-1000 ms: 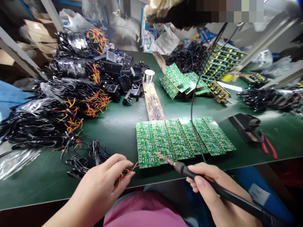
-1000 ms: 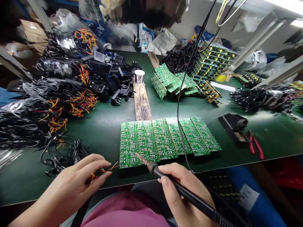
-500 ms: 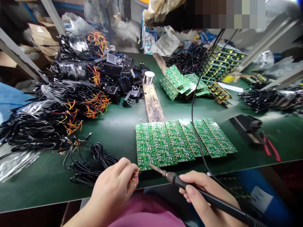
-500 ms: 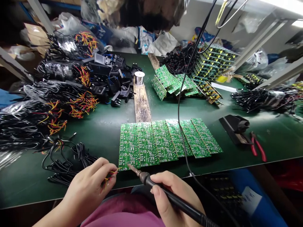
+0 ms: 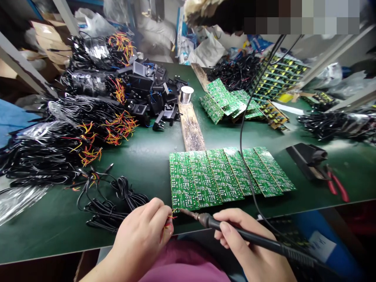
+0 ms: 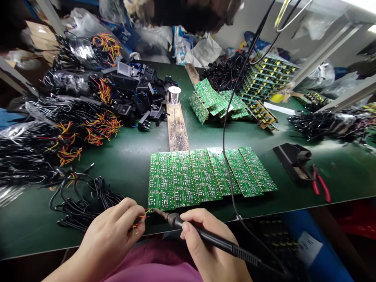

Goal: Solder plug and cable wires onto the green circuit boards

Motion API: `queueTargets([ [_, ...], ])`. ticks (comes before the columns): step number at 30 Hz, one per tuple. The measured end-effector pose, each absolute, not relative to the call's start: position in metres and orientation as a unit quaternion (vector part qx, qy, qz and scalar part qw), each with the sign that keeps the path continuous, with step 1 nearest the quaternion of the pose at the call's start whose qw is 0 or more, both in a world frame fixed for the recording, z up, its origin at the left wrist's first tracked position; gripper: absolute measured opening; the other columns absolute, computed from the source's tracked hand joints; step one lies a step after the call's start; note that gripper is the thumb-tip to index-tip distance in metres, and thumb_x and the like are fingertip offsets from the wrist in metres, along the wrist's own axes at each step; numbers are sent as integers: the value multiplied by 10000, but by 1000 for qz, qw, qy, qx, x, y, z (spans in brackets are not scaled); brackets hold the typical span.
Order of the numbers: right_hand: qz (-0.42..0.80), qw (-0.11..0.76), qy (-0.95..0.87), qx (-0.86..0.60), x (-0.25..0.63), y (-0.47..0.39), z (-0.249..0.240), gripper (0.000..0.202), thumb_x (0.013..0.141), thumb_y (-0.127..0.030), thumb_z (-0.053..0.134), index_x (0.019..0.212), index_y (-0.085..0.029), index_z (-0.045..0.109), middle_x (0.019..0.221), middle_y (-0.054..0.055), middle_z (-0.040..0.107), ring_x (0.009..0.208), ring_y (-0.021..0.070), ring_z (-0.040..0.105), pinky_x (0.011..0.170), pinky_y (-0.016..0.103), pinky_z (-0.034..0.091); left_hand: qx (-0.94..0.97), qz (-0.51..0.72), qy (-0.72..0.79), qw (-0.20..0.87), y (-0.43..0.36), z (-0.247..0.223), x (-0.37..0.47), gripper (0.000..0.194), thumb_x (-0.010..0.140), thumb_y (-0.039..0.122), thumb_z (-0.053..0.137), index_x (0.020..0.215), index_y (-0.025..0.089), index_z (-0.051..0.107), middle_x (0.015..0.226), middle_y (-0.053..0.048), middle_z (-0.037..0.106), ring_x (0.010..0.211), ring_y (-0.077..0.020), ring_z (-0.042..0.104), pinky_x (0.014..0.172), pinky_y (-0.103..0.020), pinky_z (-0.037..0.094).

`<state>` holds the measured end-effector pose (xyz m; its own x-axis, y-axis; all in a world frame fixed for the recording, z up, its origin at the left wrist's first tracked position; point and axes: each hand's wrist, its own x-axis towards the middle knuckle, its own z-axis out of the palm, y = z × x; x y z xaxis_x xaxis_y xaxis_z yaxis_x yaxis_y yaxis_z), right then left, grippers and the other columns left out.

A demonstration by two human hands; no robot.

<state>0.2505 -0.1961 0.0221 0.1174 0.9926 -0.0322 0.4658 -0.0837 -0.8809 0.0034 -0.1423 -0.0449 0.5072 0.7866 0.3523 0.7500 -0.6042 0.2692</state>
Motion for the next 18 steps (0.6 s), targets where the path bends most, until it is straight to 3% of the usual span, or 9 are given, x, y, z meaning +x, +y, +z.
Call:
queueTargets([
  [6, 351, 349, -584, -643, 252, -191, 26, 263, 1072, -441, 579, 1006, -259, 758, 799, -9, 763, 677, 151, 756, 624, 207, 618, 868, 221, 442, 54, -143, -47, 3, 140, 1008, 170, 514, 955, 227, 630, 861, -5, 633, 656, -172, 605, 631, -338, 497],
  [12, 263, 327, -685, -595, 253, -188, 35, 151, 1045, -328, 612, 1029, -281, 755, 883, -13, 792, 754, 146, 785, 696, 194, 644, 867, 232, 438, 48, -144, -47, 3, 141, 1014, 176, 510, 958, 223, 630, 848, -5, 624, 662, -172, 599, 638, -337, 494],
  [18, 222, 336, -686, -606, 252, -189, 34, 132, 1050, -342, 628, 1057, -295, 752, 891, -29, 802, 744, 134, 796, 681, 164, 647, 867, 230, 439, 49, -145, -47, 1, 138, 1015, 187, 515, 960, 223, 636, 859, -10, 630, 673, -177, 603, 646, -344, 495],
])
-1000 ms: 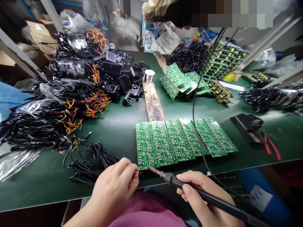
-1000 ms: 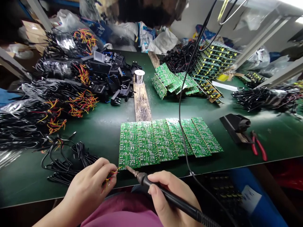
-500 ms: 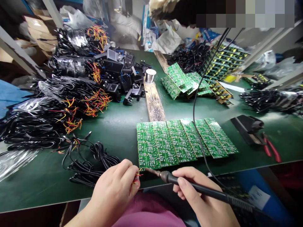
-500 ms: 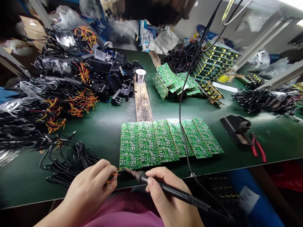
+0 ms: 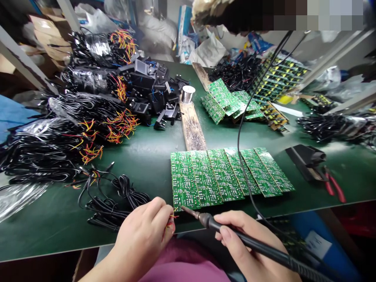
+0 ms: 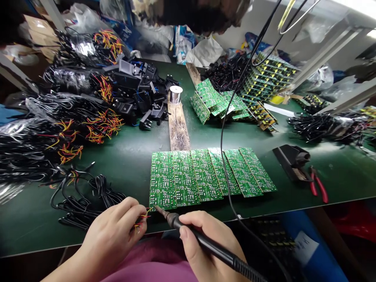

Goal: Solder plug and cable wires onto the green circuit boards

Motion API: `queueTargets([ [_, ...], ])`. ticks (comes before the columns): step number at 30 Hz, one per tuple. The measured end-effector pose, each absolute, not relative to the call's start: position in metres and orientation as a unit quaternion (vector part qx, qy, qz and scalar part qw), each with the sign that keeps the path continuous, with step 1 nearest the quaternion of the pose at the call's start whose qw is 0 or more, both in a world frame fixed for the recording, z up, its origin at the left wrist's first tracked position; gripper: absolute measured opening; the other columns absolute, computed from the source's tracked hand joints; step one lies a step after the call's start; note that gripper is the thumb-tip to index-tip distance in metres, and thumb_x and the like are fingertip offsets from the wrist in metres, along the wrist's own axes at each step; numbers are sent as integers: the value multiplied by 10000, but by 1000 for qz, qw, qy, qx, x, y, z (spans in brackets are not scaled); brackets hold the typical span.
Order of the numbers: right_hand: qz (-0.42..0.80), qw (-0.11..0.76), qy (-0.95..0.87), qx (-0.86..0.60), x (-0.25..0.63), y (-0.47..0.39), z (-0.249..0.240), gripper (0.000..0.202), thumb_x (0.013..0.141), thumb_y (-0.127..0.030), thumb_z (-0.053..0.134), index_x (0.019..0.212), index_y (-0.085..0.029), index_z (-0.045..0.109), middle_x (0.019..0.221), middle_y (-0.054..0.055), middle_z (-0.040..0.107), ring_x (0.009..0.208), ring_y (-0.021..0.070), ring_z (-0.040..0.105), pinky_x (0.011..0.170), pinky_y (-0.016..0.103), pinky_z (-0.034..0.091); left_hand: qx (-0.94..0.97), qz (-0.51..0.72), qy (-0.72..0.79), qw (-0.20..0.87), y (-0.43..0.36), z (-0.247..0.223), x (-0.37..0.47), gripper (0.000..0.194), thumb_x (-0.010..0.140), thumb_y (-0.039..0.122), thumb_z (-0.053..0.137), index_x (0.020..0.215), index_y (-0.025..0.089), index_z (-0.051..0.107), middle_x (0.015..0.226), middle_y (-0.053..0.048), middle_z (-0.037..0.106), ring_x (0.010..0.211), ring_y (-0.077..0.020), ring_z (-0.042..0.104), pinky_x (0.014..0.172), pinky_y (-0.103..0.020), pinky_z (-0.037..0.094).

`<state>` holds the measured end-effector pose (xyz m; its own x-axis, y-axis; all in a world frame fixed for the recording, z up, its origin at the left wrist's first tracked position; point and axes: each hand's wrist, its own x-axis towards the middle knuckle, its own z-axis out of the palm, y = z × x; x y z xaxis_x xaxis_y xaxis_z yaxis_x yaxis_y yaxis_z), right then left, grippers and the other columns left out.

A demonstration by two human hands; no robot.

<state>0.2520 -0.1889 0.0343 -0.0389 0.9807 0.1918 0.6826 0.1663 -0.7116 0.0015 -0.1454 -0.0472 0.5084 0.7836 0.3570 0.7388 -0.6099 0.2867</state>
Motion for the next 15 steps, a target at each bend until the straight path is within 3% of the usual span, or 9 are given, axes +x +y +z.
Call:
queueTargets([
  [15, 228, 327, -668, -628, 258, -201, 31, 185, 1063, -413, 613, 1062, -301, 760, 956, -18, 808, 820, 158, 804, 748, 190, 664, 867, 230, 439, 52, -144, -47, 3, 169, 1016, 174, 500, 927, 231, 631, 843, -10, 631, 658, -177, 599, 634, -343, 483],
])
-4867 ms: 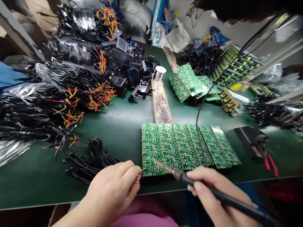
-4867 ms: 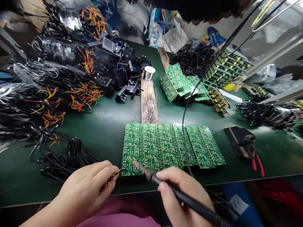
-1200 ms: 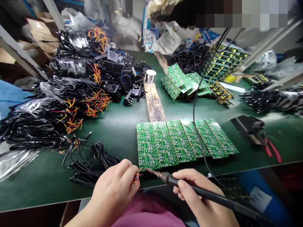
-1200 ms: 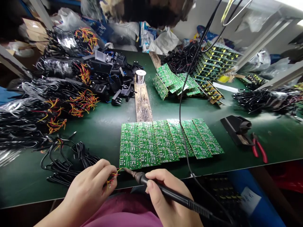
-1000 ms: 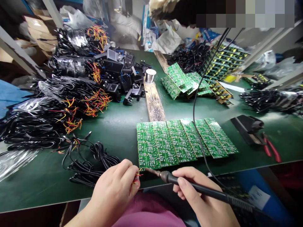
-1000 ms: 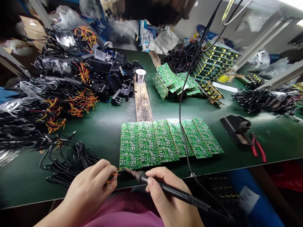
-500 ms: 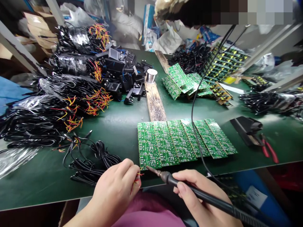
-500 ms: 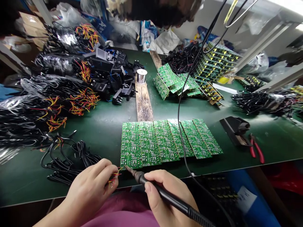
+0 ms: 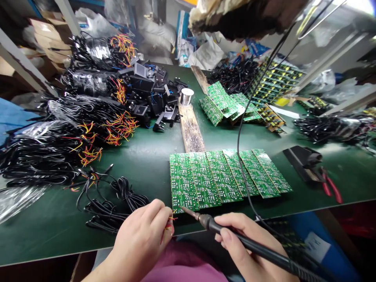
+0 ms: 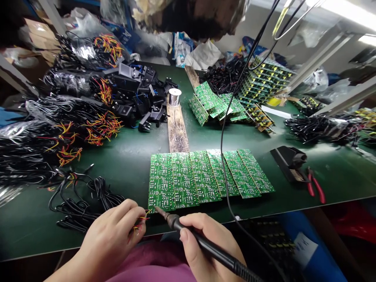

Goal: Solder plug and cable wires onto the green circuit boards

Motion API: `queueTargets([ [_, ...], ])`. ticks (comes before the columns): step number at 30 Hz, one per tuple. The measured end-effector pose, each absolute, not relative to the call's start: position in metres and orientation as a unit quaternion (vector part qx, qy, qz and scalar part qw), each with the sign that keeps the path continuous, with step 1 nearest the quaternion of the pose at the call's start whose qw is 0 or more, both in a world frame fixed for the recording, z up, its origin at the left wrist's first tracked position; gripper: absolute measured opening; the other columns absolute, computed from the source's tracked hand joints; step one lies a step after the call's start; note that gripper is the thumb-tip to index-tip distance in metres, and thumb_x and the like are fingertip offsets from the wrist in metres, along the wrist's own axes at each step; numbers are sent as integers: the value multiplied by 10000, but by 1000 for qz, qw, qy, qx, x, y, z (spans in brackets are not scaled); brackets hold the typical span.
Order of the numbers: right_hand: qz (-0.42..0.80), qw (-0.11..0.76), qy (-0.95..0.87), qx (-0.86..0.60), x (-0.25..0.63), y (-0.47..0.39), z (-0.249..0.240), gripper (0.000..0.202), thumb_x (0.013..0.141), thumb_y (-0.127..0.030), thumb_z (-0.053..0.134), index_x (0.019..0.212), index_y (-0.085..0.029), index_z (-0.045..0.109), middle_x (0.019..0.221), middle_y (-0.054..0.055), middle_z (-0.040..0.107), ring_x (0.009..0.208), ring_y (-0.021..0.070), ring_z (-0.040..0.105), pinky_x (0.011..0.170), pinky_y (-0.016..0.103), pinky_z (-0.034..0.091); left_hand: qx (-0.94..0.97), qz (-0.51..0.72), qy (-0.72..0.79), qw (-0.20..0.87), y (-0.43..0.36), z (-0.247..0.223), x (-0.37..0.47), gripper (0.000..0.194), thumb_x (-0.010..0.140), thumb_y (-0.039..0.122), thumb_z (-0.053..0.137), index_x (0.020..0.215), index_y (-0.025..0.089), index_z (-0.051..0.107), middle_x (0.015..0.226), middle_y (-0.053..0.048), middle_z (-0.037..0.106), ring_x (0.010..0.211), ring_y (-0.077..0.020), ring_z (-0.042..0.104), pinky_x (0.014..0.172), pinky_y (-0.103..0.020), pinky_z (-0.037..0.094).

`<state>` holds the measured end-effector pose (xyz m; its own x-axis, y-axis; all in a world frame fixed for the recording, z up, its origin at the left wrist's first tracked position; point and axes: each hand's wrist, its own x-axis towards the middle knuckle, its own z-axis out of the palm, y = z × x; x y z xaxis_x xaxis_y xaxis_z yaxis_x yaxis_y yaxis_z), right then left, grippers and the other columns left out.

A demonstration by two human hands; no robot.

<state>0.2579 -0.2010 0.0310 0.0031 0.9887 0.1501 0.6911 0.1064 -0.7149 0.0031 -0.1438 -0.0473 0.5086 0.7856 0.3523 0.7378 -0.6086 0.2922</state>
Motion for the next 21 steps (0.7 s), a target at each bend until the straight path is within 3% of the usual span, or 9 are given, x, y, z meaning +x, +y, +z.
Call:
queueTargets([
  [12, 232, 348, -656, -628, 260, -203, 29, 146, 1066, -377, 617, 1092, -315, 747, 930, -35, 802, 794, 132, 806, 719, 146, 642, 874, 218, 430, 65, -144, -43, -1, 193, 1032, 182, 487, 946, 218, 656, 861, -10, 630, 653, -176, 618, 617, -340, 494],
  [17, 241, 362, -640, -633, 259, -199, 28, 156, 1078, -360, 605, 1112, -293, 742, 913, -21, 790, 762, 142, 798, 695, 170, 650, 890, 157, 422, 75, -109, -14, -18, 243, 1110, 307, 447, 1150, 272, 684, 933, -3, 678, 750, -179, 670, 650, -312, 487],
  [21, 228, 400, -639, -616, 252, -184, 21, 151, 1094, -342, 597, 1151, -303, 732, 885, -25, 778, 731, 128, 775, 670, 163, 642, 869, 58, 485, 78, -78, 4, -9, 280, 1110, 362, 449, 1020, 242, 686, 915, -30, 686, 810, -232, 683, 685, -353, 490],
])
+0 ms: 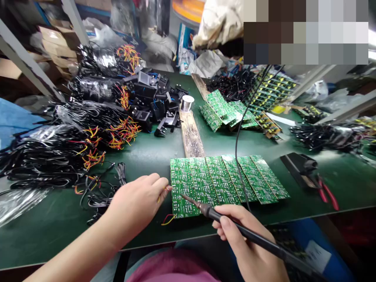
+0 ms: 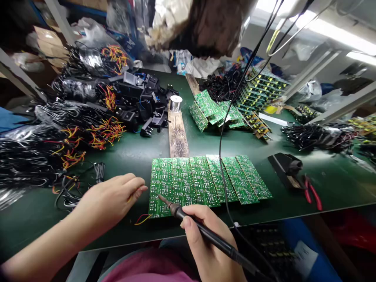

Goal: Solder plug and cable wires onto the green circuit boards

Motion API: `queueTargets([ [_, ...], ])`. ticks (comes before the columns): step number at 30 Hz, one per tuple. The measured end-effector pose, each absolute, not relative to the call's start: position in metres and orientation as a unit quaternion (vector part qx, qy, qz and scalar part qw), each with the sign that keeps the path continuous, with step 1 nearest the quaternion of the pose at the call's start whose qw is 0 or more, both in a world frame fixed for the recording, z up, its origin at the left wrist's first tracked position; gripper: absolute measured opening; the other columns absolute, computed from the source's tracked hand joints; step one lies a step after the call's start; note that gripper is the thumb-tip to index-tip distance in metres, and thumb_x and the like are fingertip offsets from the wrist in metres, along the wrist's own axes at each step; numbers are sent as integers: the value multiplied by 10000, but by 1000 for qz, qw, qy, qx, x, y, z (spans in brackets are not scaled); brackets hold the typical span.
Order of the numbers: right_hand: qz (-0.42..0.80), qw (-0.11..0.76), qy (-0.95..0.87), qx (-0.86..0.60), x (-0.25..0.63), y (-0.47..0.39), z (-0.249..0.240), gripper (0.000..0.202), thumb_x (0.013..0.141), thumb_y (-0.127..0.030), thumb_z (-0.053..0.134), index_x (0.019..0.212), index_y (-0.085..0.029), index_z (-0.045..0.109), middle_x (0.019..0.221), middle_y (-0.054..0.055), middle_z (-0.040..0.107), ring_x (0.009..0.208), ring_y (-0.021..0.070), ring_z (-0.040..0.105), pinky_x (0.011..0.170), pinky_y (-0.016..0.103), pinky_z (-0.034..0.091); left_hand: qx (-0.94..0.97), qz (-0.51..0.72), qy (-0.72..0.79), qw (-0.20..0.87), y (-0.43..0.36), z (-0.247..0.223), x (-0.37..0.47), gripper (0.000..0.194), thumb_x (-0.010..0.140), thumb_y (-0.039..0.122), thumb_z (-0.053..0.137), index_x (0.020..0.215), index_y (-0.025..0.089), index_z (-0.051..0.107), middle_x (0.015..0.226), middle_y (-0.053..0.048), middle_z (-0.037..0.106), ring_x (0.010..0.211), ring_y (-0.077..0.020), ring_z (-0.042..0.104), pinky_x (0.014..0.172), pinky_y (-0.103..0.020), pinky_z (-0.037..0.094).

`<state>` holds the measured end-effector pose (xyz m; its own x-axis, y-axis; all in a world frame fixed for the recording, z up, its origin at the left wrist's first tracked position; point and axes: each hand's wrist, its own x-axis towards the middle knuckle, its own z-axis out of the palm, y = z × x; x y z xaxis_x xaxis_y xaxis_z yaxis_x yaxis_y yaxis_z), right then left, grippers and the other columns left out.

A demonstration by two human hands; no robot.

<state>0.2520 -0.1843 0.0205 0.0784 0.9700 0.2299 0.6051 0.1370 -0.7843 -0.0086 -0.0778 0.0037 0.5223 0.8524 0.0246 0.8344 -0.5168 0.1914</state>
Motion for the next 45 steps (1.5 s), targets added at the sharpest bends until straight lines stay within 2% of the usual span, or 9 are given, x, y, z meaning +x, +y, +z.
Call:
queueTargets([
  [5, 224, 429, -655, -581, 238, -166, 14, 166, 1108, -276, 573, 1201, -313, 706, 915, -13, 743, 665, 109, 724, 621, 166, 623, 844, 42, 474, 246, -82, 7, -1, 217, 1083, 287, 446, 1067, 251, 660, 1050, -39, 679, 978, -231, 679, 841, -372, 521],
  [8, 236, 444, -653, -566, 225, -155, 7, 193, 1072, -204, 616, 1230, -306, 659, 1021, 7, 704, 770, 125, 736, 653, 188, 638, 827, 68, 471, 298, -90, 7, -10, 239, 1076, 291, 436, 1103, 269, 673, 1119, -42, 651, 1016, -222, 655, 892, -368, 518],
  [11, 256, 454, -669, -530, 208, -142, -5, 374, 1005, -88, 639, 1316, -293, 598, 1179, 41, 647, 945, 151, 730, 796, 236, 662, 814, 88, 472, 327, -91, 9, -16, 281, 1083, 300, 418, 1061, 267, 696, 1086, -38, 632, 968, -208, 644, 869, -360, 514],
  [14, 275, 448, -691, -496, 193, -131, -13, 476, 965, -19, 627, 1352, -293, 580, 1206, 39, 626, 1008, 158, 709, 899, 274, 645, 808, 117, 473, 331, -90, 9, -16, 307, 1086, 314, 424, 1015, 267, 719, 1048, -38, 620, 970, -213, 633, 874, -363, 505],
  [21, 268, 447, -698, -491, 185, -126, -10, 487, 963, 28, 599, 1345, -272, 577, 1160, 31, 624, 965, 145, 670, 928, 276, 600, 772, 159, 468, 399, -89, -1, -17, 302, 1085, 313, 454, 1033, 286, 750, 1033, -11, 658, 857, -149, 650, 781, -287, 497],
  [26, 253, 455, -706, -481, 183, -124, -15, 489, 959, 30, 586, 1339, -277, 583, 1177, 35, 622, 1034, 166, 666, 976, 300, 581, 741, 152, 487, 436, -86, -5, -18, 225, 1030, 255, 533, 1025, 305, 753, 1033, 28, 743, 955, -154, 690, 849, -270, 501],
  [32, 262, 440, -714, -478, 183, -122, -21, 459, 982, 25, 551, 1332, -269, 593, 1205, 38, 629, 1124, 168, 656, 1045, 300, 548, 709, 162, 544, 419, -92, -7, -18, 249, 1083, 372, 421, 1018, 270, 638, 935, 21, 724, 824, -169, 658, 747, -299, 476],
  [35, 261, 434, -715, -482, 183, -123, -21, 445, 995, 11, 546, 1339, -268, 592, 1223, 41, 630, 1151, 169, 652, 1067, 303, 539, 743, 142, 528, 386, -93, -8, -15, 200, 1075, 351, 434, 1016, 259, 602, 939, 7, 713, 812, -181, 652, 726, -311, 451],
  [45, 175, 401, -693, -573, 228, -144, 4, 213, 1059, -229, 654, 1243, -317, 715, 1217, 18, 718, 1103, 184, 729, 992, 270, 614, 771, 80, 549, 312, -83, -15, 5, 228, 1059, 247, 451, 1051, 242, 680, 1031, -30, 722, 961, -227, 720, 857, -363, 491],
])
